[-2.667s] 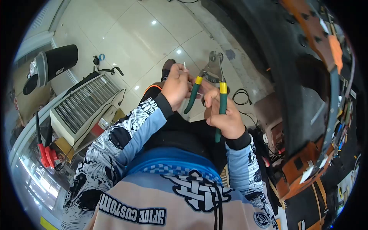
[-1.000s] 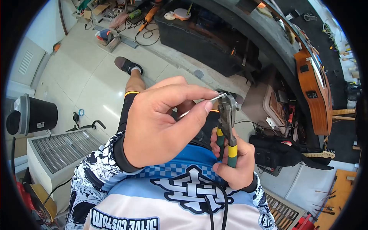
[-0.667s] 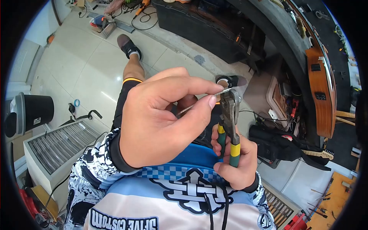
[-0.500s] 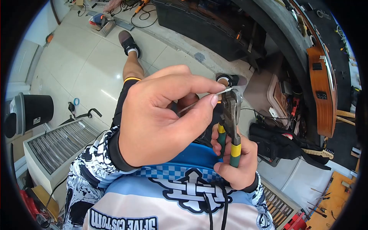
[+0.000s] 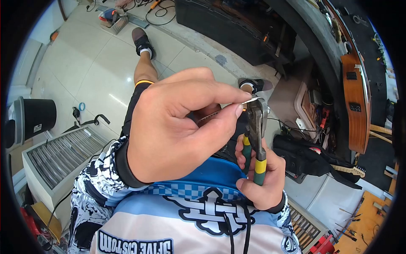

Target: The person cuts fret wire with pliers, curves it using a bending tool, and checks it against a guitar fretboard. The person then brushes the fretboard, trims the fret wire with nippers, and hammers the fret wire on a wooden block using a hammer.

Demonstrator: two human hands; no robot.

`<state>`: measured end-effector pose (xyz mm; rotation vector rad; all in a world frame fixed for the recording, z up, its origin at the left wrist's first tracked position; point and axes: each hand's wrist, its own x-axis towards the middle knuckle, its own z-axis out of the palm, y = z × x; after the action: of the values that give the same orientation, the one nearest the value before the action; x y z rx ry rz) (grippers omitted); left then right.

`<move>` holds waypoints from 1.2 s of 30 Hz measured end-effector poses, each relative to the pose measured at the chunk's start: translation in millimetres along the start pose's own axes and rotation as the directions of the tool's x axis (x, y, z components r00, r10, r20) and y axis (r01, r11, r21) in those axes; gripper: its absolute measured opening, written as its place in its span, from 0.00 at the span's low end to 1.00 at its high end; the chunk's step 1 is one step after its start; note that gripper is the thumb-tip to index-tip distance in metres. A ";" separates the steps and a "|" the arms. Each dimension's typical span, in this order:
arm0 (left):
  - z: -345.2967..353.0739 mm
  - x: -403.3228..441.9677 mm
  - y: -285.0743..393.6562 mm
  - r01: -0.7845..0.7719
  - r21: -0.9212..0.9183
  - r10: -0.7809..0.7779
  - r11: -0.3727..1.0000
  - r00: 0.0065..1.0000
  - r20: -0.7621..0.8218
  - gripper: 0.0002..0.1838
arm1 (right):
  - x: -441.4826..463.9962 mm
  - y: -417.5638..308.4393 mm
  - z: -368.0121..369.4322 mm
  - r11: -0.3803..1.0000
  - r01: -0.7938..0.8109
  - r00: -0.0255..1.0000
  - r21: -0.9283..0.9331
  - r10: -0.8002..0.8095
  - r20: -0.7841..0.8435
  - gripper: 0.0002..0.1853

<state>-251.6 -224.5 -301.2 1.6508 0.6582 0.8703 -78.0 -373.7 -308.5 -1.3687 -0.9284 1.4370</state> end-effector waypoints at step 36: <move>-3.1 -1.2 -7.4 -0.074 0.131 0.069 0.989 0.997 0.042 0.12 | 0.2 -2.6 2.6 0.998 -0.006 1.000 -0.068 0.005 -0.008 0.47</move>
<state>-254.7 -222.0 -308.2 1.8150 0.6461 0.8600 -80.3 -372.5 -305.8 -1.4263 -0.9767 1.4145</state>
